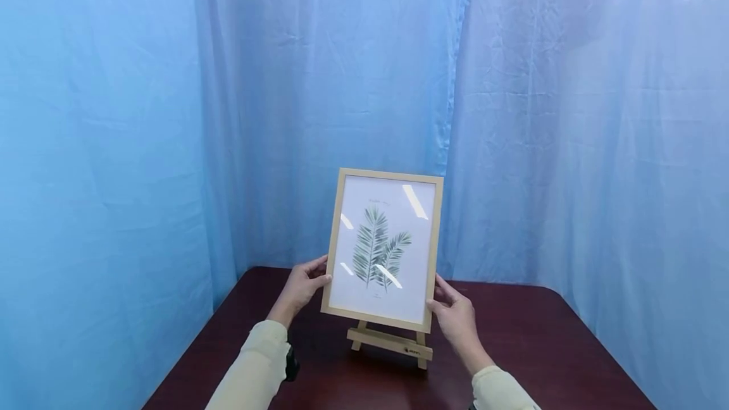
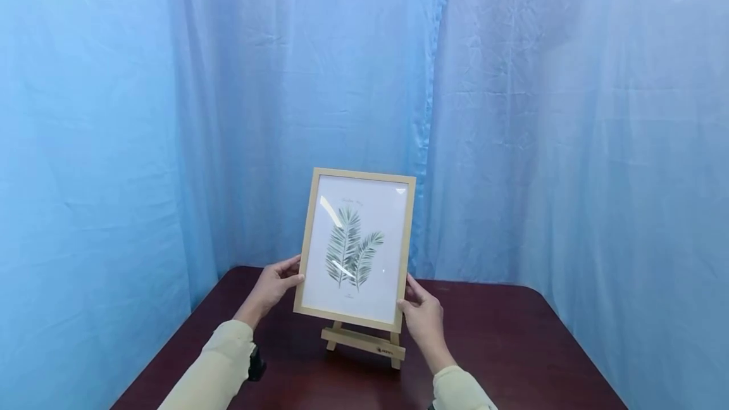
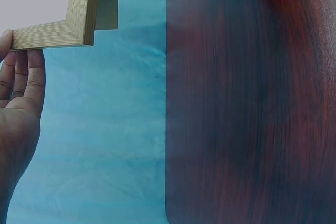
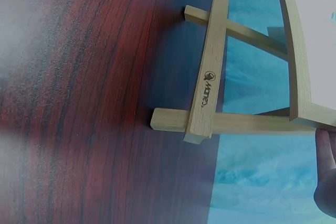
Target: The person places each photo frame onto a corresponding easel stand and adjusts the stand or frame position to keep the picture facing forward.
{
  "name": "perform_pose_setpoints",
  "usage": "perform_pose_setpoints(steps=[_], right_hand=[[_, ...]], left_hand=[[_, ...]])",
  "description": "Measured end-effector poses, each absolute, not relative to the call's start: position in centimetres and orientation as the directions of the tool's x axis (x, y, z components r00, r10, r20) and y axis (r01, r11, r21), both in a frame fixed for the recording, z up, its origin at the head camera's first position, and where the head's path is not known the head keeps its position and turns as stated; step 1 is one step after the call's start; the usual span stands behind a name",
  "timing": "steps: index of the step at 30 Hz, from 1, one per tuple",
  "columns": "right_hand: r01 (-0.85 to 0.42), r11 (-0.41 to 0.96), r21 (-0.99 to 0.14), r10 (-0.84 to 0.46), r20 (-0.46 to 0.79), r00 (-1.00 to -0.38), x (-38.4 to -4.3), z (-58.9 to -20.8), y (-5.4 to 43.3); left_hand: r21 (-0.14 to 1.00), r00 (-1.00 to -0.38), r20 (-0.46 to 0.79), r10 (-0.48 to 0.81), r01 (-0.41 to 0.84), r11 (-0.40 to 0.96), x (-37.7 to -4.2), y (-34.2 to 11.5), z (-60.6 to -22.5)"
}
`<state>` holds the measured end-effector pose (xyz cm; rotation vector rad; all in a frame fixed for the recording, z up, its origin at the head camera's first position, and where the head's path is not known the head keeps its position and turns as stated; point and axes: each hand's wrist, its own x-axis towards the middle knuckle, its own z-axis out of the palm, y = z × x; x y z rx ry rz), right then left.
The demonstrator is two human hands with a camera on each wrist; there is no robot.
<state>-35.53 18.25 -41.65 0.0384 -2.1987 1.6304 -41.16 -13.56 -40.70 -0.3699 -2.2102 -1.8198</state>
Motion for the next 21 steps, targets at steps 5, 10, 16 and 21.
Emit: perform_pose_setpoints(steps=[5,10,16,21], right_hand=[[-0.253,0.328,-0.910,0.219,0.334,-0.917,-35.4,-41.8,18.7],[-0.256,0.348,-0.902,0.223,0.345,-0.912,-35.3,-42.1,19.2],[-0.240,0.360,-0.901,0.235,0.337,-0.912,-35.3,-42.6,19.7],[-0.235,0.369,-0.899,0.246,0.338,-0.908,-35.4,-43.0,19.9]], left_hand=[[0.912,-0.929,0.367,0.046,0.369,0.181,-41.4,-13.0,-40.9],[0.910,-0.931,0.362,0.048,0.365,0.199,-41.7,-12.4,-41.1],[0.915,-0.937,0.345,0.050,0.348,0.204,-41.9,-11.7,-41.5],[0.898,-0.920,0.386,0.072,0.392,0.200,-41.9,-11.5,-41.9]])
